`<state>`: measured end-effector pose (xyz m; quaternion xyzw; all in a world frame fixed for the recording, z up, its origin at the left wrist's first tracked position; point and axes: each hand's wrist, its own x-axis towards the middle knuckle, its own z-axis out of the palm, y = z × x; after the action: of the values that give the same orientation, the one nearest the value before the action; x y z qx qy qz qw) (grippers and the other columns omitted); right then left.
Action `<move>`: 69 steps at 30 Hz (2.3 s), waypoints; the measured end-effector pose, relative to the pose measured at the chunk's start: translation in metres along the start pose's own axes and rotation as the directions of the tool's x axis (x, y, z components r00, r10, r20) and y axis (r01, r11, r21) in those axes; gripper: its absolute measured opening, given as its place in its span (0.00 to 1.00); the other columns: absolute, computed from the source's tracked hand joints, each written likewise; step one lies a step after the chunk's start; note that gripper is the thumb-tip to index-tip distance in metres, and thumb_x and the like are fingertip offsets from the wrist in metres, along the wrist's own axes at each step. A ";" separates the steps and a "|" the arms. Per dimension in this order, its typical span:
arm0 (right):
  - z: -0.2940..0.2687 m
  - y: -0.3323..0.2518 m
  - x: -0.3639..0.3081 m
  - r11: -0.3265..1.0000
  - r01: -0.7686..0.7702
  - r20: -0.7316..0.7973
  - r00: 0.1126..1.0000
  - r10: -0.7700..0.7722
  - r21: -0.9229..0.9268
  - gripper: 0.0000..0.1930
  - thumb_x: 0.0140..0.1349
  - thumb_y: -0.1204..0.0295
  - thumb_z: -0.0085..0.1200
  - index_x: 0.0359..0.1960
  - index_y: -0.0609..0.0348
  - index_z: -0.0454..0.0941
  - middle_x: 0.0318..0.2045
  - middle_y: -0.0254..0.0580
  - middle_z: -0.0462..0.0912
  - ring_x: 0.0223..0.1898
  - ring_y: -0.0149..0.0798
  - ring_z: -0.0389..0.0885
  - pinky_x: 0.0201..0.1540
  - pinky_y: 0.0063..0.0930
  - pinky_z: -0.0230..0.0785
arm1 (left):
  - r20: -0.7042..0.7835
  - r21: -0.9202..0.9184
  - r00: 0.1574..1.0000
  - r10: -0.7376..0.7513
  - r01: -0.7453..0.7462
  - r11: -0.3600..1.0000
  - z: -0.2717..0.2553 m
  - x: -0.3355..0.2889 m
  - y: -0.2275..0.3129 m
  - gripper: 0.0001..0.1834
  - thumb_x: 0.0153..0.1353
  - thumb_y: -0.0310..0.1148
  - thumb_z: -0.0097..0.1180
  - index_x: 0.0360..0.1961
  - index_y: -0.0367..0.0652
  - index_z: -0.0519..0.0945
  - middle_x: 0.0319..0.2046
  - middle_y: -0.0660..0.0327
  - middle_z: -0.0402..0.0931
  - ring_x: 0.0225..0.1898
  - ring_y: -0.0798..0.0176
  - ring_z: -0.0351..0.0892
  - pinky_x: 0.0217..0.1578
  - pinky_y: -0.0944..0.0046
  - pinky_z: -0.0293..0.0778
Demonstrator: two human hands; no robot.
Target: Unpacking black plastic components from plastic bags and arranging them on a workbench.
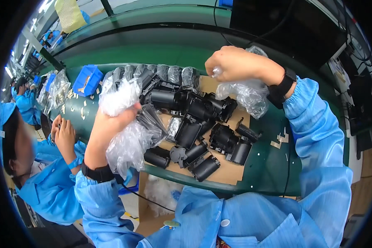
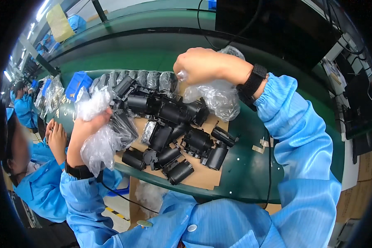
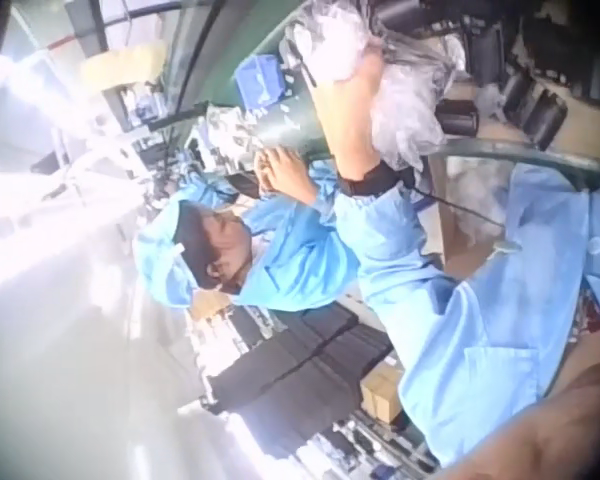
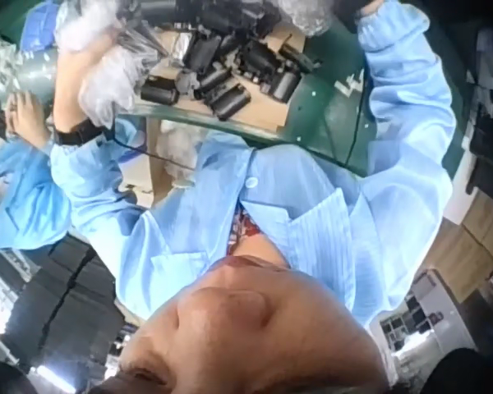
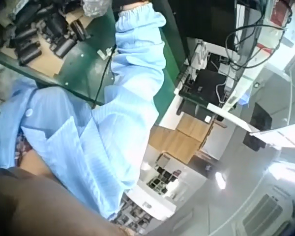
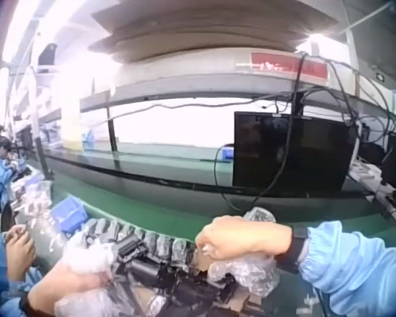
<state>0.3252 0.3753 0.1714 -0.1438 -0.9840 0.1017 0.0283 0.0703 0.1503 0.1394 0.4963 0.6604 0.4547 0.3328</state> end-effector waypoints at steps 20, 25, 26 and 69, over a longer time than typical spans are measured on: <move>0.008 0.004 0.029 0.998 -0.016 0.084 0.996 0.011 0.058 0.10 0.53 0.69 0.58 0.34 0.60 0.84 0.33 0.47 0.85 0.38 0.48 0.83 0.44 0.37 0.73 | 0.130 0.611 0.803 0.582 -0.527 0.590 0.009 0.003 0.024 0.20 0.47 0.16 0.52 0.44 0.34 0.78 0.52 0.44 0.75 0.58 0.42 0.71 0.56 0.56 0.68; 0.003 -0.005 0.033 0.976 0.002 0.048 0.999 -0.012 0.219 0.10 0.53 0.71 0.58 0.35 0.62 0.84 0.33 0.47 0.86 0.37 0.46 0.84 0.43 0.34 0.74 | 0.015 0.474 0.776 0.630 -0.561 0.679 -0.027 0.023 0.001 0.23 0.56 0.23 0.52 0.55 0.34 0.73 0.57 0.51 0.74 0.60 0.53 0.71 0.58 0.58 0.67; 0.005 -0.005 0.031 0.971 0.015 0.036 0.999 -0.024 0.237 0.10 0.53 0.72 0.58 0.35 0.62 0.84 0.33 0.47 0.86 0.38 0.45 0.84 0.43 0.33 0.74 | -0.029 0.419 0.810 0.585 -0.522 0.743 -0.026 0.018 -0.002 0.23 0.59 0.27 0.51 0.56 0.34 0.73 0.56 0.51 0.75 0.59 0.54 0.72 0.56 0.58 0.69; 0.087 0.066 0.054 0.849 -0.315 0.310 0.932 0.190 0.425 0.18 0.50 0.63 0.66 0.37 0.66 0.82 0.30 0.44 0.84 0.32 0.37 0.80 0.38 0.34 0.70 | 0.046 0.373 0.970 0.237 -0.237 0.897 -0.045 0.016 -0.047 0.16 0.64 0.30 0.52 0.53 0.41 0.75 0.48 0.57 0.77 0.46 0.57 0.78 0.47 0.60 0.74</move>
<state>0.2843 0.4364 0.0737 -0.2473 -0.8975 0.3564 -0.0790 0.0094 0.1492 0.1123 0.6273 0.6699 0.3573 0.1736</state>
